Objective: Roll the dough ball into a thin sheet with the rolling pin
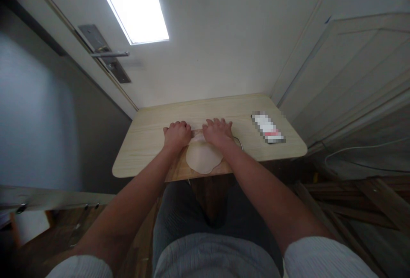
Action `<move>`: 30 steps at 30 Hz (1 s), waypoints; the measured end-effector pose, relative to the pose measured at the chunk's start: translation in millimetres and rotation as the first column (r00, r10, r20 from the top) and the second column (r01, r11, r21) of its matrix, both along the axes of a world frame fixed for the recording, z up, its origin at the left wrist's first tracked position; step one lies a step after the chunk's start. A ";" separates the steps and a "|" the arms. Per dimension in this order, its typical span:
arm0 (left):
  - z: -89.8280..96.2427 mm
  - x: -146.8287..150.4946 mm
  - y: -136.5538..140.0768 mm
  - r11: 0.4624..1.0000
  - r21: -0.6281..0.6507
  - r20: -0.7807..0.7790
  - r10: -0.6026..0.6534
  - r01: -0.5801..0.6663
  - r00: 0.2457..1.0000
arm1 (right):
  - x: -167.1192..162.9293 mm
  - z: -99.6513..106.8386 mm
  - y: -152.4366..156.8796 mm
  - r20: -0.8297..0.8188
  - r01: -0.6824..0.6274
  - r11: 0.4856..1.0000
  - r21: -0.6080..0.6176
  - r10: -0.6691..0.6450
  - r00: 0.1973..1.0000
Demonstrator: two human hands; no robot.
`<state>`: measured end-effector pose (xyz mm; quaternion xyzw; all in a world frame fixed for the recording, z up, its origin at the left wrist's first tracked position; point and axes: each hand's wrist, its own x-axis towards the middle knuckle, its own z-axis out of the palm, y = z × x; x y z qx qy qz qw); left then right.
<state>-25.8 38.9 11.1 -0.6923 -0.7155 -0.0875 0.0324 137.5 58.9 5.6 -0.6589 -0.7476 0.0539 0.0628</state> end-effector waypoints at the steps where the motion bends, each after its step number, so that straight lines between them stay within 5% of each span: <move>1: -0.5 -0.2 1.3 1.000 0.003 0.002 -0.001 0.001 1.000 | -0.3 0.2 0.9 0.000 0.004 1.000 -0.002 -0.004 1.000; 30: 8.1 -1.4 36.0 0.999 0.038 0.022 -0.021 0.020 1.000 | -9.5 2.7 34.4 -0.025 0.059 0.993 0.100 -0.057 0.998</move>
